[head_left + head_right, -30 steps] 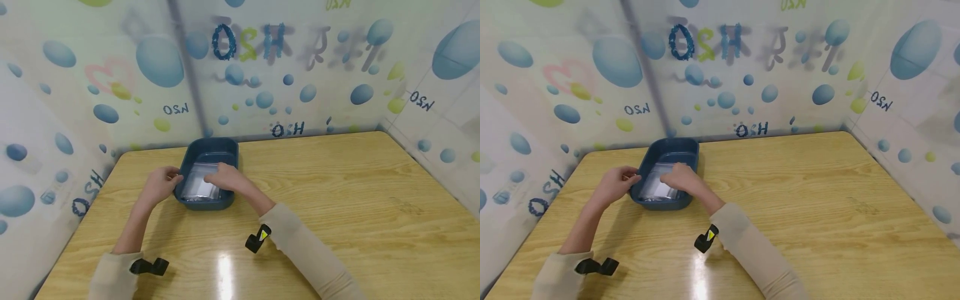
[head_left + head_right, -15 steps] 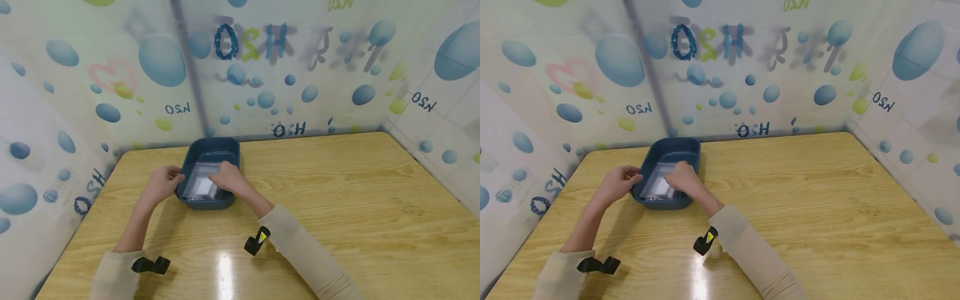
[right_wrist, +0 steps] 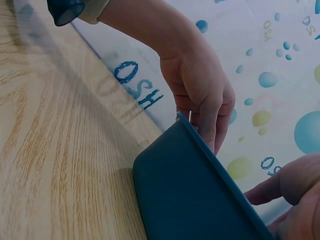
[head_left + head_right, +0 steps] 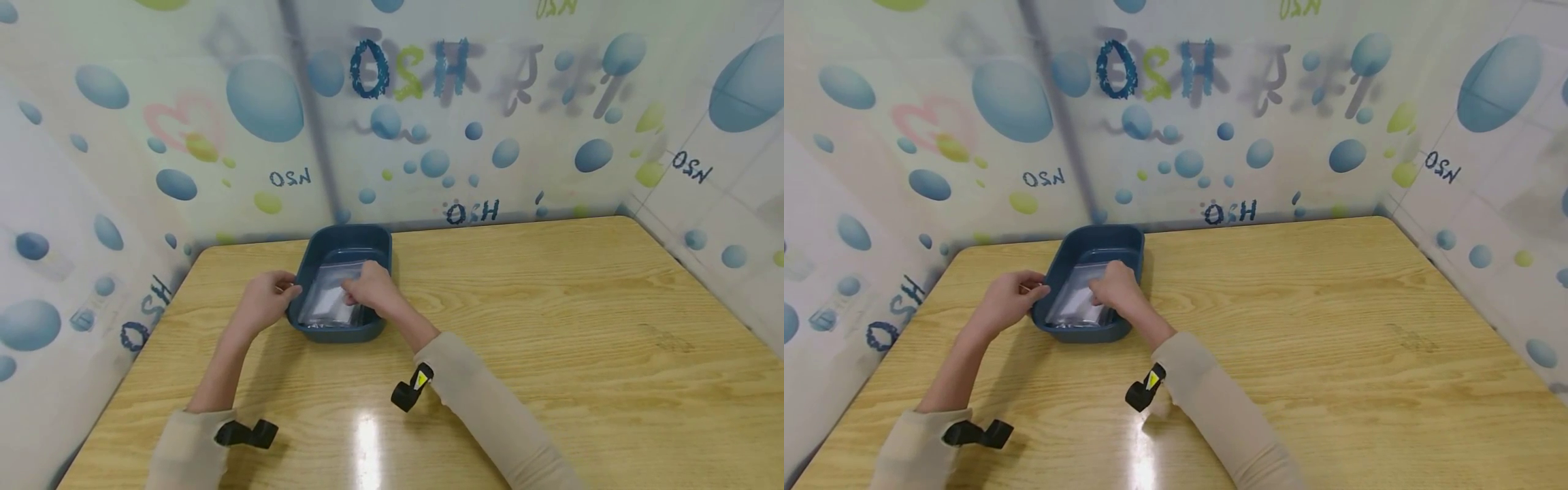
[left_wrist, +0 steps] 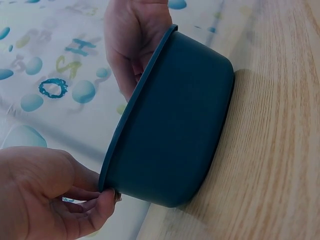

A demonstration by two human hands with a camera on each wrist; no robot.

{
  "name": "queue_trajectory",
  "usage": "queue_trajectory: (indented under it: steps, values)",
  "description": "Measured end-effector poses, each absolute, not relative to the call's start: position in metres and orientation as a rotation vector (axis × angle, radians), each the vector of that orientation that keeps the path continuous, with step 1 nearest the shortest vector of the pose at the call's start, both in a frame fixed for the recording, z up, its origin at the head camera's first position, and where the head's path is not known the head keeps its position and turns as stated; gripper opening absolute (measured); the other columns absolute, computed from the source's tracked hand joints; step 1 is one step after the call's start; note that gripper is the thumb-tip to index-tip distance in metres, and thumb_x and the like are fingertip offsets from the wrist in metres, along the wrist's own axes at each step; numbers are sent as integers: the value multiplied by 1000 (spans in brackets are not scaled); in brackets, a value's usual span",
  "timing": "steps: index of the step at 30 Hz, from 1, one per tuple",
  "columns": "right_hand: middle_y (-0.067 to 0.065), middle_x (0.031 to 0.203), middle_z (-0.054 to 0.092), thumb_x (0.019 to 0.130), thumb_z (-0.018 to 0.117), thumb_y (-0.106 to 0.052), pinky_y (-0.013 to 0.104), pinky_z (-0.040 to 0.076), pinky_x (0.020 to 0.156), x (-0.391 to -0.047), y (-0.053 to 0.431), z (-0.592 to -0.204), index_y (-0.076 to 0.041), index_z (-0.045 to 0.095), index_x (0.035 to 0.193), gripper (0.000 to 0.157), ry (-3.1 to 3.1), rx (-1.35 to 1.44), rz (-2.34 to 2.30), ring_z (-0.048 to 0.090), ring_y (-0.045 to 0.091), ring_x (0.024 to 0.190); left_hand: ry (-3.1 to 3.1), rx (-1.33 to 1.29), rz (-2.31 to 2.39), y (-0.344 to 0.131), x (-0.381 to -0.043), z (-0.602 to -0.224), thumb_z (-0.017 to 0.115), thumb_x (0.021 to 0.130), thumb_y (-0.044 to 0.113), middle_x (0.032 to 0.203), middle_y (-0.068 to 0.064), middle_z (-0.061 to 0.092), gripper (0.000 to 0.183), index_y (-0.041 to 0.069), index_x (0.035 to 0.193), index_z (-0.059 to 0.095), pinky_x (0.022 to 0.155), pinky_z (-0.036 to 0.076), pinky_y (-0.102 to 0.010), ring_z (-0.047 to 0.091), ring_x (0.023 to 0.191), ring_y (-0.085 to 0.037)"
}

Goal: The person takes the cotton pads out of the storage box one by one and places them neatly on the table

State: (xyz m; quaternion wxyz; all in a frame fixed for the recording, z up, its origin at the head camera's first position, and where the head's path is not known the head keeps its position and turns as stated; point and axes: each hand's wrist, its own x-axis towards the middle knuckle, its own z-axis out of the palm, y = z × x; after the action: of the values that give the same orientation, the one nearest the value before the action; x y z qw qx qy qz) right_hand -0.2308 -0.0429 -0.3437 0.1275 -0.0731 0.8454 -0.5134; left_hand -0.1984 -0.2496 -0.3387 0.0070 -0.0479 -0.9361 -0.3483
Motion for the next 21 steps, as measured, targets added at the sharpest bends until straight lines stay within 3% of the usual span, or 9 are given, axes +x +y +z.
queue_trajectory:
  steps: [6, 8, 12, 15, 17, 19, 21]
  values:
    - [7, 66, 69, 101, 61, -11, 27, 54, 76, -233, -45, -346, 8, 67, 97, 21, 2419, -184, -1537, 73, 22, 71, -2930, -149, -1081, -249, -198, -339, 57, 102, 6, 111, -31, 66, 35, -17, 128, 57, 65, 59, -36, 67, 96, -41]
    - [7, 66, 69, 102, 61, -11, 28, 56, 76, -233, -46, -347, 8, 67, 96, 21, 2414, -176, -1545, 73, 21, 69, -2934, -147, -1074, -249, -198, -339, 57, 102, 7, 112, -31, 65, 35, -16, 128, 58, 66, 59, -36, 67, 97, -41]
    - [6, 61, 69, 101, 60, -7, 23, 49, 55, -235, -48, -349, 6, 68, 80, 25, 2438, -169, -1543, 72, 20, 65, -2941, -148, -1061, -250, -198, -339, 58, 102, 9, 113, -30, 65, 36, -15, 129, 58, 67, 59, -37, 66, 98, -40]
    - [5, 60, 68, 99, 58, -2, 22, 39, 44, -235, -50, -352, 3, 60, 67, 32, 2466, -174, -1534, 72, 20, 63, -2942, -150, -1070, -250, -198, -339, 58, 103, 9, 113, -30, 65, 36, -15, 129, 58, 67, 58, -37, 66, 98, -40]
    - [6, 64, 69, 98, 56, 0, 22, 43, 45, -234, -50, -352, 8, 64, 79, 22, 2466, -188, -1558, 72, 20, 63, -2942, -151, -1076, -250, -197, -339, 58, 103, 9, 113, -30, 65, 36, -15, 130, 57, 67, 58, -37, 66, 98, -40]
    - [7, 69, 71, 98, 55, 2, 23, 50, 51, -233, -50, -353, 10, 67, 102, 15, 2463, -211, -1581, 72, 19, 63, -2942, -151, -1078, -250, -197, -339, 57, 103, 9, 114, -30, 65, 37, -15, 130, 57, 68, 58, -37, 65, 99, -40]
    - [7, 74, 71, 98, 55, 3, 25, 56, 59, -231, -50, -354, 8, 61, 128, 32, 2458, -238, -1606, 71, 17, 62, -2944, -148, -1083, -251, -197, -339, 57, 103, 9, 115, -30, 64, 37, -15, 131, 56, 68, 59, -37, 65, 101, -41]
